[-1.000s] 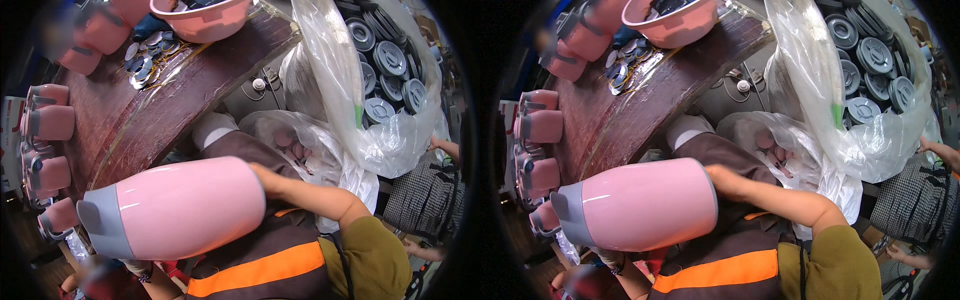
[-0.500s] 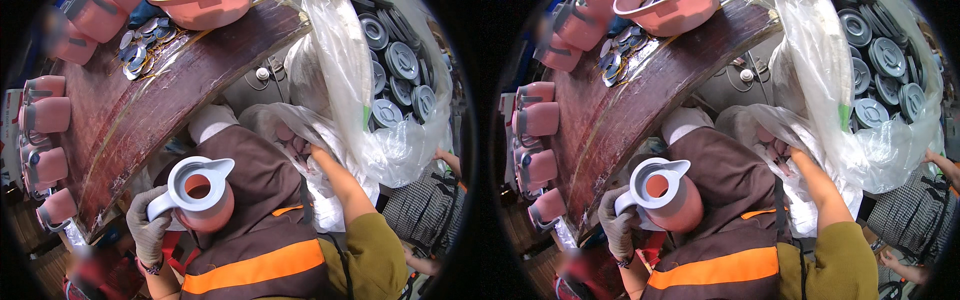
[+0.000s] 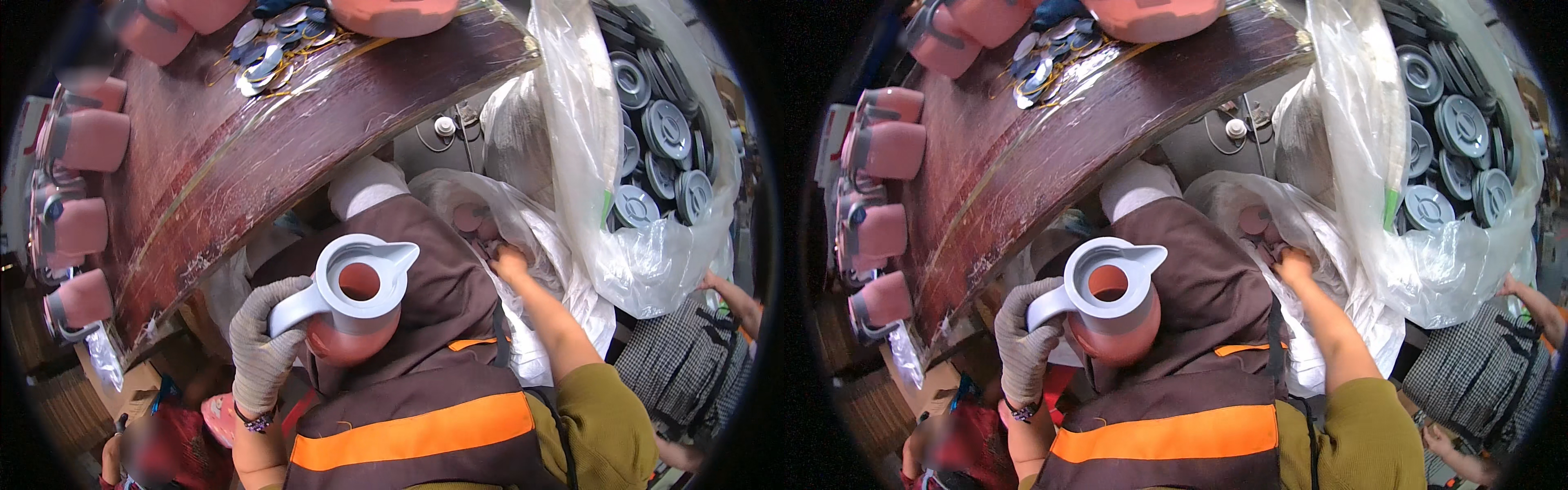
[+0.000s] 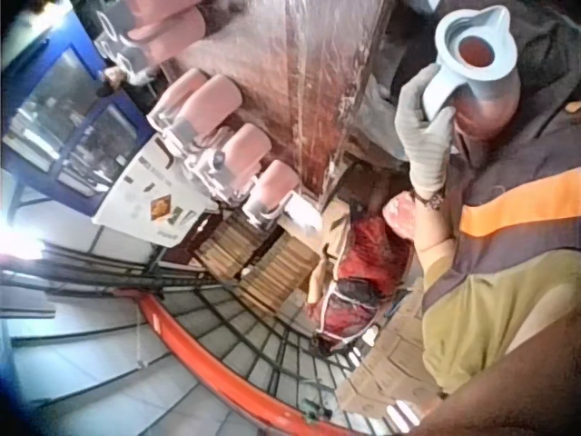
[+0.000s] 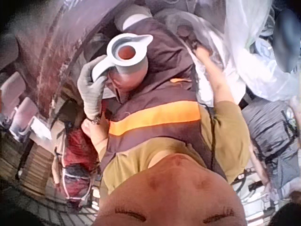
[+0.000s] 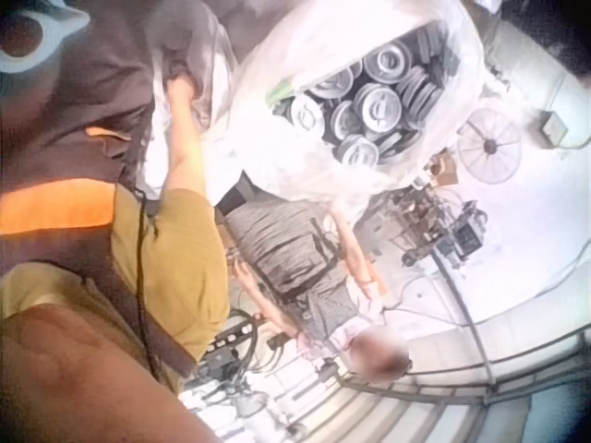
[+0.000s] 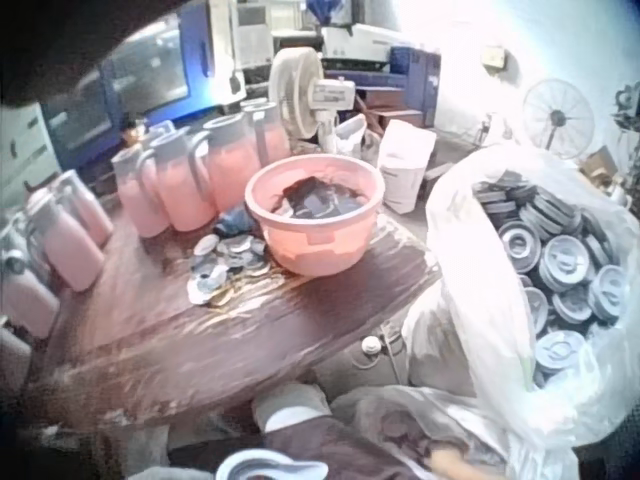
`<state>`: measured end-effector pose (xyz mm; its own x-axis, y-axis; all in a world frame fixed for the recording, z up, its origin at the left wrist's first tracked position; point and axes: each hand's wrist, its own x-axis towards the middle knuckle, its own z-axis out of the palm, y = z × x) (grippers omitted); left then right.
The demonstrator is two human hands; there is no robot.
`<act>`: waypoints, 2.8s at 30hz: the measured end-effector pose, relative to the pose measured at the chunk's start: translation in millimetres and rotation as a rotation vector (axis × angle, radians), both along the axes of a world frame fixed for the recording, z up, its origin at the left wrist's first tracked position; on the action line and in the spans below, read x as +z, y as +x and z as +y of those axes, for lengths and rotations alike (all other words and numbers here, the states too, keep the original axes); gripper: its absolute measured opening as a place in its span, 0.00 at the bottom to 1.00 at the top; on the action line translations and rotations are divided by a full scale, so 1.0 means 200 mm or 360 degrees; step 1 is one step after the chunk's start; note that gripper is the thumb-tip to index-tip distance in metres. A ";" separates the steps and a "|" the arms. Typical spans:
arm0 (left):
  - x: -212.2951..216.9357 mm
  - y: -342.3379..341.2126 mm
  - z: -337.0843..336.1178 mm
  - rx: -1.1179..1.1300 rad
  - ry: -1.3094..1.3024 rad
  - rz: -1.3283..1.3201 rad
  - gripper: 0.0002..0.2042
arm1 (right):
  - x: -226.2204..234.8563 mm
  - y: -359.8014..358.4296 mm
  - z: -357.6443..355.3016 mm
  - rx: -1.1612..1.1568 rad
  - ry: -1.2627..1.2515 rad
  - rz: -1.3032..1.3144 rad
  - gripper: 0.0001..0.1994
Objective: The person assembles pink kettles by attaching gray lids and inserting small circular tags with yellow strings. They handle each kettle one at a time, place the lid, insert the tag, and set the finished unit on the table. The process repeats across multiple units.
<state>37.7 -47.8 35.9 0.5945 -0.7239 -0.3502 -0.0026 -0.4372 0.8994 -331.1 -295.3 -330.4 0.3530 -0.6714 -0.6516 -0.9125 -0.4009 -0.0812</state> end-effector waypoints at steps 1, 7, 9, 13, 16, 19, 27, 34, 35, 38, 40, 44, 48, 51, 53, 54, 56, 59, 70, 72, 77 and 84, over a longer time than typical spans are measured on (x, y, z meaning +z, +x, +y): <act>0.00 0.00 0.01 0.0009 0.0012 -0.0024 0.19 | -0.01 0.05 0.03 0.0059 -0.0071 -0.0070 0.20; 0.03 -0.02 -0.01 -0.0014 -0.0038 -0.0153 0.17 | 0.00 0.25 0.02 -0.0219 -0.0036 0.0161 0.34; 0.03 -0.02 0.00 0.0016 -0.0019 -0.0146 0.17 | 0.08 0.27 -0.01 -0.0259 0.0033 0.0380 0.37; 0.03 -0.01 -0.01 0.0044 0.0106 -0.0058 0.19 | 0.01 0.18 -0.03 0.0122 0.0087 0.0200 0.32; 0.04 -0.02 -0.08 0.0005 0.0132 -0.0042 0.19 | -0.25 0.02 0.04 0.0185 -0.0062 0.0032 0.24; 0.01 -0.03 -0.11 0.0019 0.0121 0.0014 0.18 | -0.17 -0.03 0.04 0.0141 -0.0038 -0.0180 0.19; -0.03 -0.03 -0.08 -0.0039 0.0042 -0.0043 0.18 | -0.10 -0.04 -0.03 0.0096 -0.0009 -0.0836 0.17; -0.04 -0.02 -0.01 -0.0029 -0.0016 -0.0043 0.19 | -0.35 0.06 0.04 0.0363 -0.0262 -0.0302 0.20; -0.05 -0.03 0.01 -0.0013 -0.0009 -0.0092 0.19 | -0.23 0.18 0.04 0.0426 -0.0226 -0.0129 0.19; -0.06 -0.03 0.03 0.0018 -0.0068 -0.0104 0.17 | -0.20 0.23 0.01 0.0521 -0.0148 0.0131 0.17; -0.06 -0.03 0.03 0.0043 -0.0095 -0.0062 0.15 | -0.25 0.19 0.04 0.0568 -0.0223 0.0181 0.18; -0.05 -0.02 -0.01 0.0027 -0.0048 -0.0049 0.15 | -0.36 0.06 0.07 0.0827 -0.0485 -0.0102 0.18; -0.05 -0.03 -0.04 -0.0020 -0.0014 -0.0072 0.18 | -0.38 0.01 0.03 0.0456 -0.0366 -0.0399 0.15; -0.07 -0.03 -0.04 0.0023 0.0004 0.0035 0.19 | -0.03 0.17 -0.02 -0.0148 -0.0352 -0.0889 0.14; -0.06 -0.03 -0.05 -0.0031 0.0023 -0.0024 0.19 | 0.38 0.33 -0.08 -0.0499 -0.0241 -0.1415 0.16; -0.05 -0.03 -0.05 -0.0056 0.0041 -0.0054 0.20 | 0.58 0.41 -0.11 -0.0615 -0.0090 -0.1698 0.18; -0.05 -0.05 -0.06 -0.0176 -0.0040 -0.0171 0.20 | 0.93 0.56 -0.14 -0.0913 0.0450 -0.2378 0.20; -0.05 -0.10 -0.07 -0.0327 -0.0137 -0.0342 0.21 | 1.37 0.83 -0.15 -0.0447 0.1194 -0.2626 0.21; -0.04 -0.16 0.07 -0.0204 -0.0249 -0.0676 0.20 | 1.74 1.16 0.21 0.0755 0.0545 -0.1595 0.32; -0.06 -0.14 0.09 -0.0238 -0.0274 -0.0680 0.20 | 1.75 1.15 0.26 0.0674 0.0680 -0.1634 0.33; -0.10 -0.03 0.11 -0.0332 -0.0382 -0.0786 0.19 | 1.76 1.19 0.32 0.1054 0.0259 -0.1622 0.37; -0.24 0.20 0.07 -0.0223 -0.0367 -0.0361 0.15 | 1.81 1.24 0.43 0.1706 0.0403 -0.2195 0.28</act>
